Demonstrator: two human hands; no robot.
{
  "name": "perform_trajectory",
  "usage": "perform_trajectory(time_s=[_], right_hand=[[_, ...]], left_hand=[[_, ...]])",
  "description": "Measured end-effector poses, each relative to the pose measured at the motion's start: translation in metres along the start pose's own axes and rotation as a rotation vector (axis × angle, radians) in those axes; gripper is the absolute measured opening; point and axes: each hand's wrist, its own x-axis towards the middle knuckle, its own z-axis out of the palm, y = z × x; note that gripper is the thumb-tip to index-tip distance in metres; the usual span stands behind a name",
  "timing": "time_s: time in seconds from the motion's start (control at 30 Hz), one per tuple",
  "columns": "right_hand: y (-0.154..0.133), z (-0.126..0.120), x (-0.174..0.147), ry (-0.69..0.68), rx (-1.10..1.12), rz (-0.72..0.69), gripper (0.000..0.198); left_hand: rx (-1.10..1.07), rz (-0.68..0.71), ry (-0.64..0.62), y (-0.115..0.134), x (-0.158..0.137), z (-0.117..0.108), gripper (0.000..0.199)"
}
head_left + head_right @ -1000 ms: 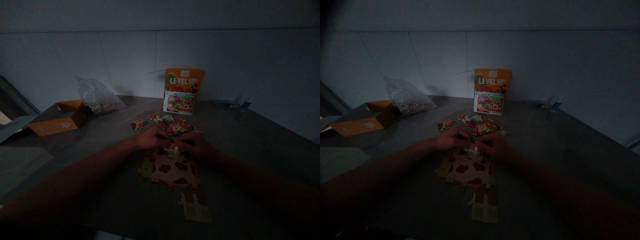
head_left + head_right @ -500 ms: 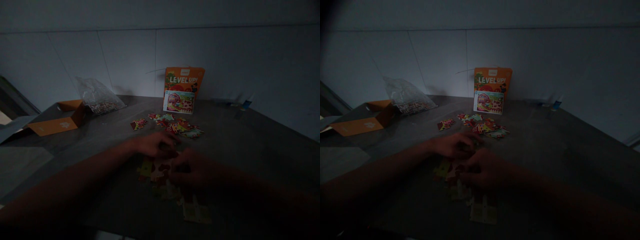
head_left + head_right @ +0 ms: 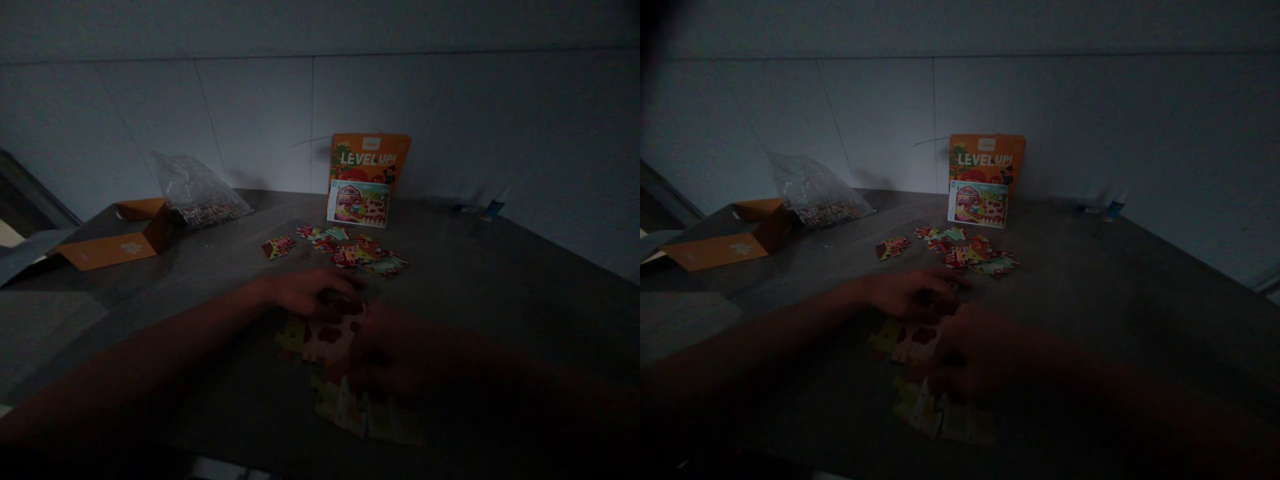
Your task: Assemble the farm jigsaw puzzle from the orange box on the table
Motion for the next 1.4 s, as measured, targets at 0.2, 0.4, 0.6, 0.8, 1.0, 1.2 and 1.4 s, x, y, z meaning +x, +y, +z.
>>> perform_trajectory(time_s=[0.2,0.4,0.6,0.8,1.0,1.2,1.4], right_hand=[[0.013,-0.003,0.006,-0.129,0.323,0.125,0.032],[0.026,0.008,0.014,0.068,0.324,0.216,0.038],[0.020,0.013,0.013,0.123,0.271,0.225,0.027],[0.001,0.031,0.015,0.316,-0.166,0.076,0.026],[-0.017,0.045,0.013,0.342,-0.250,0.009,0.032],[-0.019,0.046,0.011,0.262,-0.266,-0.118,0.047],[-0.019,0.048,0.015,0.251,-0.338,-0.190,0.043]], left_hand=[[-0.067,-0.020,0.001,-0.003,-0.001,0.000,0.029],[-0.272,-0.040,-0.008,0.002,-0.003,-0.009,0.013],[-0.228,0.011,-0.145,0.006,-0.002,-0.016,0.011],[-0.232,0.019,-0.183,0.004,-0.004,-0.021,0.011],[-0.210,0.010,-0.129,0.005,-0.004,-0.018,0.016],[-0.172,0.019,-0.136,0.005,-0.003,-0.016,0.028],[-0.106,0.063,-0.152,0.002,-0.004,-0.014,0.029]])
